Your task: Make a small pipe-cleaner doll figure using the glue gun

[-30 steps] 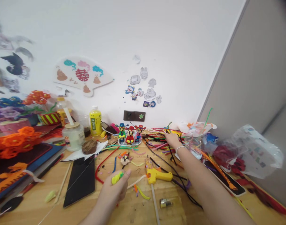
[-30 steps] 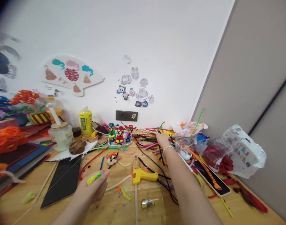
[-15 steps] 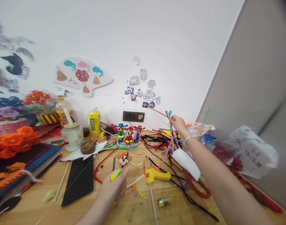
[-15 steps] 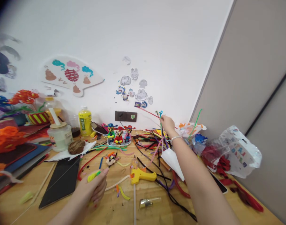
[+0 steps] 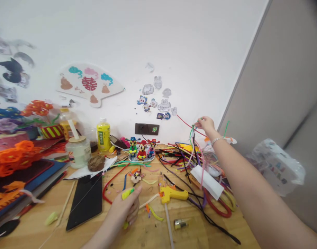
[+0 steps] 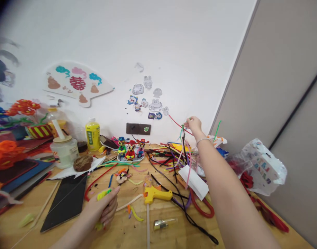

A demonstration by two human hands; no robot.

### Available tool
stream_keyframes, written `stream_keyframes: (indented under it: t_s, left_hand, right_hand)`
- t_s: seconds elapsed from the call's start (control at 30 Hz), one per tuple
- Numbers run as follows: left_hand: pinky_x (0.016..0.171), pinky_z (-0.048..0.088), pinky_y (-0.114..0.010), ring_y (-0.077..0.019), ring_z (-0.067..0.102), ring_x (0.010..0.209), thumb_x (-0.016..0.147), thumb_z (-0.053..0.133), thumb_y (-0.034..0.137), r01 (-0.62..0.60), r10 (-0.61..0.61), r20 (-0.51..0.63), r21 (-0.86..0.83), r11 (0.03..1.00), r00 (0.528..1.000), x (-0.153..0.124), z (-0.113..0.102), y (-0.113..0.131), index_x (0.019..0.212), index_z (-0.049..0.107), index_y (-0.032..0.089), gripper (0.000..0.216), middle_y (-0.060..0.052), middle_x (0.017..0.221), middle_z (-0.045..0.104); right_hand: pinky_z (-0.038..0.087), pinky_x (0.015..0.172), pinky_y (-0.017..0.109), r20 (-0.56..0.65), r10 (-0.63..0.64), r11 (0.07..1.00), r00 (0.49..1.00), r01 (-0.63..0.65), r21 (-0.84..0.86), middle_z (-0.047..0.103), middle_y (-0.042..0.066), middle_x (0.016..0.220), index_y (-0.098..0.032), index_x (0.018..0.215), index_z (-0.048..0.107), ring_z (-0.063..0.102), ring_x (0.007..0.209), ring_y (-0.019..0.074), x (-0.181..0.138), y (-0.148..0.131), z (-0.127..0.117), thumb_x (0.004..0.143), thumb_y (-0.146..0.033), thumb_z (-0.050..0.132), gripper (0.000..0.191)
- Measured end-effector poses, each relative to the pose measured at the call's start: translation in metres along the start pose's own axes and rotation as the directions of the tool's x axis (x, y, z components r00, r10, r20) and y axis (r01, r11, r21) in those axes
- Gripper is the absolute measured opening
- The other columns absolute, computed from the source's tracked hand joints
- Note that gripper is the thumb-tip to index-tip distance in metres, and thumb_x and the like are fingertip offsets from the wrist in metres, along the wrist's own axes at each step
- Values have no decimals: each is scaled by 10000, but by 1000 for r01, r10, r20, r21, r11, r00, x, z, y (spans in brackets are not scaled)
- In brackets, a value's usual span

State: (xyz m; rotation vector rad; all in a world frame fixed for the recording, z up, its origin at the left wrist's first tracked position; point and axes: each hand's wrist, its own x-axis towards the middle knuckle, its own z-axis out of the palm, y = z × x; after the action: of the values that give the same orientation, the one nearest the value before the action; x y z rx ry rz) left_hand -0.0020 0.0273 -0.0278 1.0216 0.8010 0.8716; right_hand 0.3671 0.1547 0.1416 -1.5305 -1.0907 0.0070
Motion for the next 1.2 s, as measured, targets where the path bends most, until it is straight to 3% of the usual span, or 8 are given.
stream_keyframes:
  t_s: [0.1, 0.3, 0.5, 0.7, 0.83, 1.0, 1.2]
  left_hand:
    - [237, 222, -179, -30, 202, 189, 575, 543, 645, -5, 5, -5, -4, 1000, 1000, 0, 0, -2, 362, 255, 225, 552, 106, 234, 223]
    - [232, 205, -175, -31, 183, 183, 555, 559, 650, -5, 4, -32, -29, 1000, 999, 0, 2, -1, 389, 280, 223, 537, 115, 228, 219]
    - [210, 225, -169, -27, 213, 163, 446, 601, 678, 5, -7, -27, -61, 998, 1000, -3, 6, 6, 377, 304, 211, 558, 113, 205, 252]
    - [190, 219, -156, -28, 217, 149, 336, 627, 691, 56, -62, -83, -64, 996, 995, -3, 8, 9, 414, 373, 195, 563, 121, 190, 273]
    - [196, 224, -147, -27, 225, 160, 412, 619, 673, 30, -36, -80, -76, 997, 996, -1, 5, 3, 466, 422, 188, 526, 122, 209, 297]
    - [202, 224, -148, -24, 219, 164, 422, 612, 675, 27, -32, -75, -71, 997, 997, 0, 4, 0, 473, 420, 189, 525, 124, 214, 288]
    - [209, 231, -154, -30, 228, 162, 403, 594, 700, 54, -58, -61, -60, 997, 996, -1, 5, 2, 474, 412, 193, 543, 124, 215, 290]
  right_hand:
    - [457, 502, 180, -77, -72, 996, 994, 75, 41, 600, 10, 645, -136, 838, 504, 585, 538, 78, 14, -15, -12, 816, -171, 428, 87]
    - [424, 491, 197, -111, -160, 984, 981, 168, 67, 612, 34, 660, -132, 689, 514, 570, 497, 98, 17, -32, -29, 675, -212, 593, 114]
    - [441, 458, 205, -159, -146, 954, 976, 182, 239, 641, 42, 703, -186, 827, 398, 566, 443, 89, 9, -45, -37, 827, -253, 366, 74]
    - [489, 604, 226, -136, -202, 855, 970, 242, 459, 661, 13, 769, -225, 816, 369, 613, 587, 79, 5, -48, -53, 858, -269, 320, 78]
    - [485, 618, 236, -21, -180, 892, 984, 172, 417, 656, 3, 681, -189, 738, 452, 612, 592, 100, -9, -29, -51, 756, -227, 530, 88]
    - [492, 574, 212, -17, -71, 877, 997, 70, 475, 650, 1, 640, -175, 688, 460, 608, 530, 84, -16, -9, -54, 765, -176, 519, 97]
    - [494, 512, 191, 50, 21, 830, 999, -45, 555, 667, 30, 635, -173, 665, 459, 607, 510, 91, -25, -9, -71, 799, -246, 508, 160]
